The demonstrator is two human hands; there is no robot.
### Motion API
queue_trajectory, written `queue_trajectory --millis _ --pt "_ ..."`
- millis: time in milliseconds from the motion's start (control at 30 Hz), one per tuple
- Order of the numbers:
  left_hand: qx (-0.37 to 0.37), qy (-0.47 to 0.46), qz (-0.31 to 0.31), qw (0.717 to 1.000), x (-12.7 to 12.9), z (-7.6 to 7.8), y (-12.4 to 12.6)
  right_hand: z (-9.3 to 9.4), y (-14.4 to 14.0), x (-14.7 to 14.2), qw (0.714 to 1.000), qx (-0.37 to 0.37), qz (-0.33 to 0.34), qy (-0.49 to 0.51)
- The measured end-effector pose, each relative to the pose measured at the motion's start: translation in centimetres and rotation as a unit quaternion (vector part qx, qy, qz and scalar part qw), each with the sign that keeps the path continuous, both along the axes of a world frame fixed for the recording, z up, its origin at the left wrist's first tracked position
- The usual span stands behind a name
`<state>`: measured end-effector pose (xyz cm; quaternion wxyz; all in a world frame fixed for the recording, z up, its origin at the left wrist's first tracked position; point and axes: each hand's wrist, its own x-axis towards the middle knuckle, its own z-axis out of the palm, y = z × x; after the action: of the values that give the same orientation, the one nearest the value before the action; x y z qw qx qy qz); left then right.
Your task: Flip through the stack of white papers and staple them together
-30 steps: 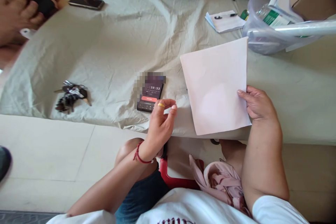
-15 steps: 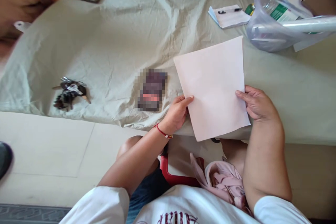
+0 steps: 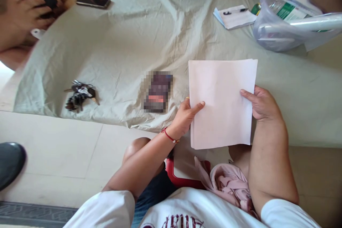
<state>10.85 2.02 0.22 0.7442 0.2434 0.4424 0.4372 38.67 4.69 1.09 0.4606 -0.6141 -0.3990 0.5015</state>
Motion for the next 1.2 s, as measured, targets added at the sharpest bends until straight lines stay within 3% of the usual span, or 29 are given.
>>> queue_trajectory --millis 267,667,933,1200 --pt "-0.029 0.02 -0.021 0.999 -0.4 -0.5 0.3 -0.1 0.1 0.0 1.0 0.016 -0.014 0.01" --pt "-0.029 0.024 0.013 0.999 -0.2 -0.3 0.4 -1.0 0.6 0.4 0.997 0.031 -0.075 -0.018" --pt "-0.02 0.008 0.059 0.998 -0.1 -1.1 0.7 -1.6 0.9 1.0 0.993 0.046 -0.096 -0.054" --pt "0.0 0.022 0.04 0.999 -0.1 -1.3 0.5 -1.7 0.8 0.7 0.991 0.042 -0.11 -0.058"
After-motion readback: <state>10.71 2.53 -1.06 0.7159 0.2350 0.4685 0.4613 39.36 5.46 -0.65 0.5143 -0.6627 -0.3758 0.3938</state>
